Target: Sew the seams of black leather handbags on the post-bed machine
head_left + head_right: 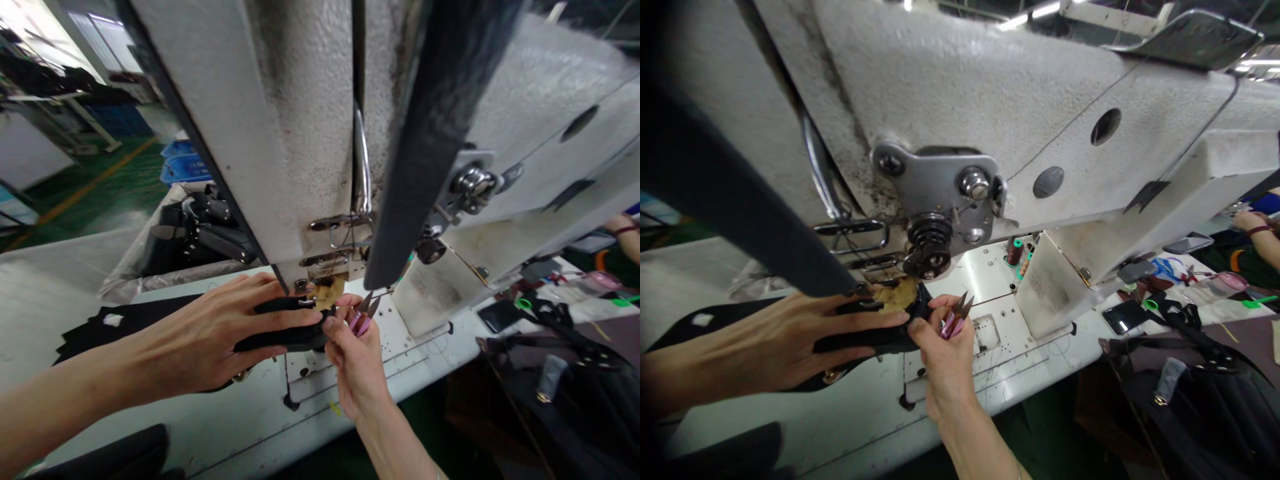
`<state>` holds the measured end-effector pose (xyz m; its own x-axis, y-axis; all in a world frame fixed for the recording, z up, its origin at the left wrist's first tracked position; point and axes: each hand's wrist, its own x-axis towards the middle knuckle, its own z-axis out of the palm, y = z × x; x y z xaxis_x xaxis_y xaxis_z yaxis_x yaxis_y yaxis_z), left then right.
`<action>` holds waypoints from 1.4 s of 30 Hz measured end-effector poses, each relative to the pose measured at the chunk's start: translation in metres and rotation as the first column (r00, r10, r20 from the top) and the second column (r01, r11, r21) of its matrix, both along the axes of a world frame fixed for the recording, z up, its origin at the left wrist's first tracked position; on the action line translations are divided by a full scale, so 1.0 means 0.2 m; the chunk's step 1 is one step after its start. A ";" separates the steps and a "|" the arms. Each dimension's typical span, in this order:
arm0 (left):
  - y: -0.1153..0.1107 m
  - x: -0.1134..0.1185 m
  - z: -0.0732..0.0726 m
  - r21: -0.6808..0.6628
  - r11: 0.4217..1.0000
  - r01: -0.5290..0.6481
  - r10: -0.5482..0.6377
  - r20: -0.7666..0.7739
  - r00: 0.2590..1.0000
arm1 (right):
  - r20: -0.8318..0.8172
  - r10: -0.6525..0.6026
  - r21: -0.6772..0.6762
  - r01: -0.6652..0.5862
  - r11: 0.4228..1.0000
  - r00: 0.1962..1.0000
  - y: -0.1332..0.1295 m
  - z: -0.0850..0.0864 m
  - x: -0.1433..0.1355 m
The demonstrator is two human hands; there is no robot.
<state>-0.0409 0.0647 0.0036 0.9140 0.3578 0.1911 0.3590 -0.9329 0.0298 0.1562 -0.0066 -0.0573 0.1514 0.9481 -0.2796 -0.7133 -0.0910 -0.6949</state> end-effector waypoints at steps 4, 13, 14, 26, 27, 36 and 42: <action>-0.01 0.02 0.02 0.013 1.000 0.010 -0.010 0.036 0.999 | -0.010 0.032 -0.008 -0.032 0.999 0.999 0.01 -0.01 0.02; -0.02 0.00 -0.01 0.052 0.997 -0.059 0.061 -0.048 0.997 | 0.045 -0.020 0.092 0.016 0.996 0.999 -0.05 -0.02 -0.01; -0.02 -0.01 -0.01 0.050 0.996 -0.067 0.070 -0.056 0.996 | 0.049 -0.028 0.094 0.023 0.995 0.998 -0.05 -0.03 -0.02; -0.02 -0.03 -0.03 0.158 0.987 0.002 0.004 -0.039 0.999 | 0.046 -0.148 0.086 0.144 0.986 0.988 -0.02 -0.09 -0.09; -0.02 -0.04 -0.03 0.160 0.987 0.002 0.003 -0.034 0.999 | 0.032 -0.130 0.096 0.127 0.987 0.991 -0.02 -0.11 -0.08; -0.02 -0.04 -0.03 0.215 0.973 0.082 -0.068 -0.072 0.995 | 0.039 -0.201 0.099 0.196 0.976 0.979 -0.03 -0.18 -0.05; -0.03 -0.03 -0.03 -0.006 0.999 -0.039 0.039 -0.062 0.997 | 0.179 -0.301 0.157 0.275 0.949 0.937 -0.04 -0.15 -0.06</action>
<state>-0.0473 0.0590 -0.0018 0.9093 0.3944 0.1324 0.3963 -0.9180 0.0128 0.1433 -0.0155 -0.0868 0.4631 0.8812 -0.0953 -0.5421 0.1964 -0.8171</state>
